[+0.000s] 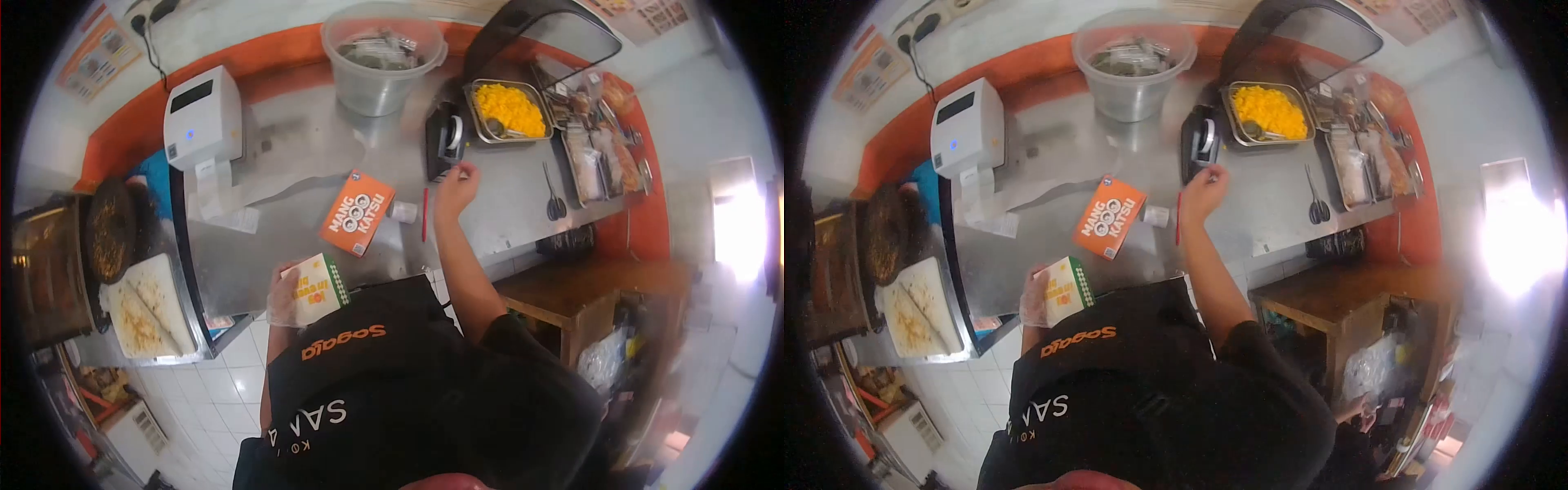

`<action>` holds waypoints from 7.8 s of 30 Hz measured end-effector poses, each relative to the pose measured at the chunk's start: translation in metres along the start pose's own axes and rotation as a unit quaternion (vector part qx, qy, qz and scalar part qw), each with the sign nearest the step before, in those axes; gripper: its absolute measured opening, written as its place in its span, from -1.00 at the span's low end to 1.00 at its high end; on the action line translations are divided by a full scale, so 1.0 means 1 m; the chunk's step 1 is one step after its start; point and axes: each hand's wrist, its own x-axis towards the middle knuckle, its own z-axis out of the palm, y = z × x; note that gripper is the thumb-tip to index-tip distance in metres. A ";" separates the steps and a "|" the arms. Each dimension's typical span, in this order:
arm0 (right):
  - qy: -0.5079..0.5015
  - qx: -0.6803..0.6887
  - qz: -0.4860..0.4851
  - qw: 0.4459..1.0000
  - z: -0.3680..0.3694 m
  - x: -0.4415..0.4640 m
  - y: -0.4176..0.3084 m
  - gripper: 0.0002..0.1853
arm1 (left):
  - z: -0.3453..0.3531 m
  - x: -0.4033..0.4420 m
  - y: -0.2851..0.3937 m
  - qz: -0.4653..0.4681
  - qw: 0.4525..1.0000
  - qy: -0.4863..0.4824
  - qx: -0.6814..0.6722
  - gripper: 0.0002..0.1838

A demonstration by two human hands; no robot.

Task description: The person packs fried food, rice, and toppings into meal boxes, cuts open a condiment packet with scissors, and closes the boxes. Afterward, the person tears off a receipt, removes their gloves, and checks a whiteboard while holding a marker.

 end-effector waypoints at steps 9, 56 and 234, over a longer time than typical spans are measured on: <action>-0.029 0.076 0.255 0.964 0.010 0.078 0.046 -0.54 | 0.022 0.009 0.013 0.001 0.999 -0.048 -0.013 -0.71; -0.712 -0.037 0.053 0.699 -0.025 -0.140 -0.187 -0.30 | 0.086 0.015 0.155 0.067 0.884 -0.386 0.254 -0.64; -0.364 0.198 0.305 0.857 0.448 -0.303 0.020 -0.65 | -0.190 -0.099 0.130 0.313 0.765 0.208 0.522 -0.61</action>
